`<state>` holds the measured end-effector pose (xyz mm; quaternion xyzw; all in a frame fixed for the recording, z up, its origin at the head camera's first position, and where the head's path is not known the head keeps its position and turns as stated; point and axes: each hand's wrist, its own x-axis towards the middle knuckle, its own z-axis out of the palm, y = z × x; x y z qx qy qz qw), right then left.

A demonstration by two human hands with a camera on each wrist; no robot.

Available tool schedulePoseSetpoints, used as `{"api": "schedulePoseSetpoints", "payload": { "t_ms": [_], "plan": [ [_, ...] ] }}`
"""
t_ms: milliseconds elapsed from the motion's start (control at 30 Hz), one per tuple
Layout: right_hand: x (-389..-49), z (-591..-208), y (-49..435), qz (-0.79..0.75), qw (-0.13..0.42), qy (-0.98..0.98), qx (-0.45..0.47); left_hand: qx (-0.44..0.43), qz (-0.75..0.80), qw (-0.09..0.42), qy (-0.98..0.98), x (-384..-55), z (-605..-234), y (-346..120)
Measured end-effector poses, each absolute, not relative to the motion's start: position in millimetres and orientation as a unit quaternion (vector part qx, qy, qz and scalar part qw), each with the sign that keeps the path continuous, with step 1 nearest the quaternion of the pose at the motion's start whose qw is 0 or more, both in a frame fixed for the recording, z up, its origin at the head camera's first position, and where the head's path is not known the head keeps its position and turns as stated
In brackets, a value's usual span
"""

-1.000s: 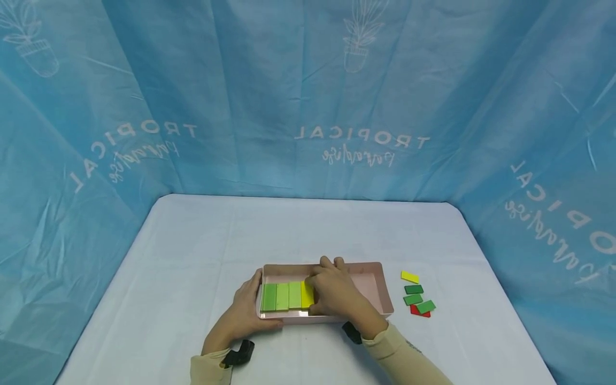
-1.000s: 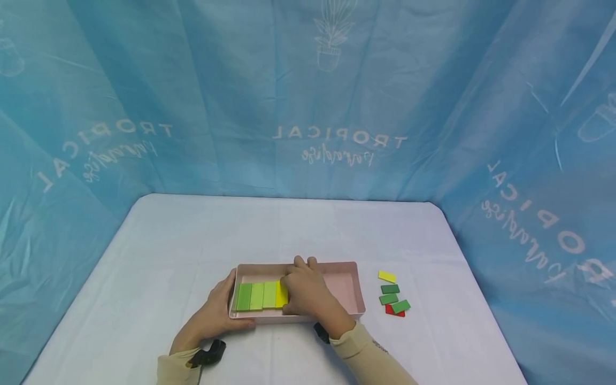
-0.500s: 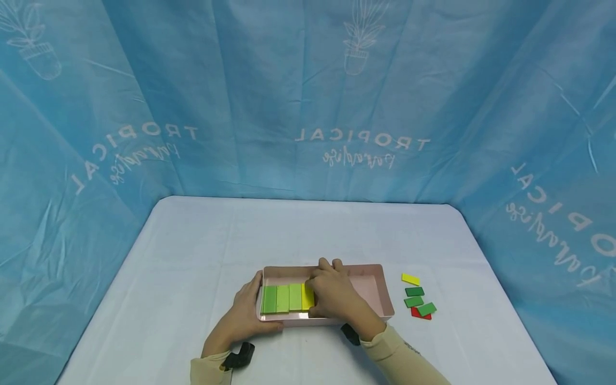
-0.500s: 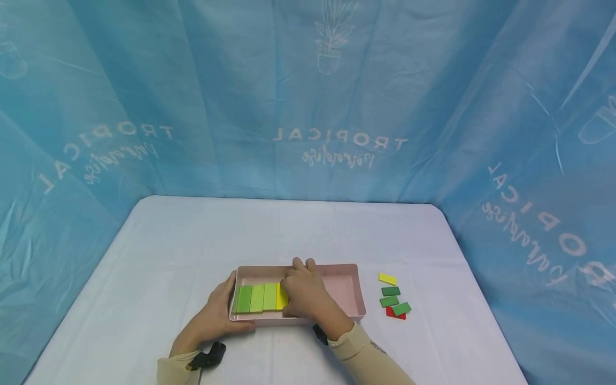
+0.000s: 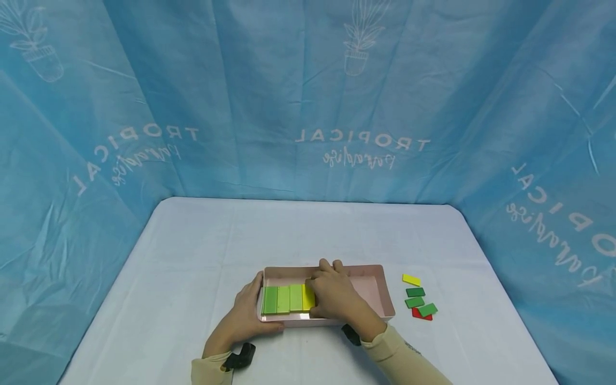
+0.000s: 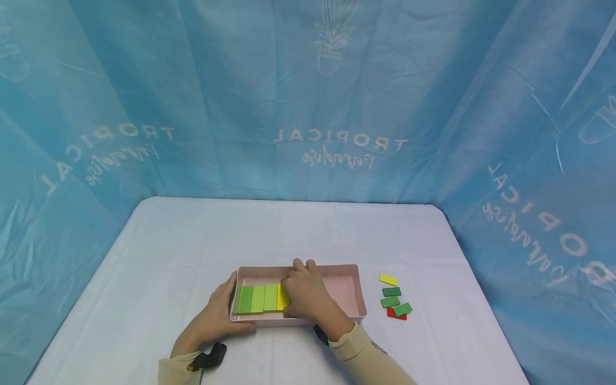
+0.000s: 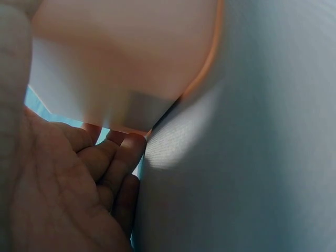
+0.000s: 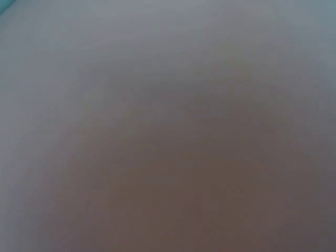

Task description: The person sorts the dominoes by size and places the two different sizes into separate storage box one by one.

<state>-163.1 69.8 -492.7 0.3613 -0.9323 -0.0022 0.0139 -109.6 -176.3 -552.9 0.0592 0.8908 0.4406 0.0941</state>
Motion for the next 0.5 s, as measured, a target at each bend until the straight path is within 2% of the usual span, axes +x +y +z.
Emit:
{"api": "schedulePoseSetpoints", "payload": {
  "t_ms": [267,500],
  "plan": [
    [-164,-495,79,0.056,0.005,-0.934,0.353,0.060,0.442,0.099,0.889,-108,-554,-174],
    [-158,-491,93,0.176,0.055,-0.935,0.302,0.058,0.438,0.094,0.892,-110,-552,-175]
  ]
}}
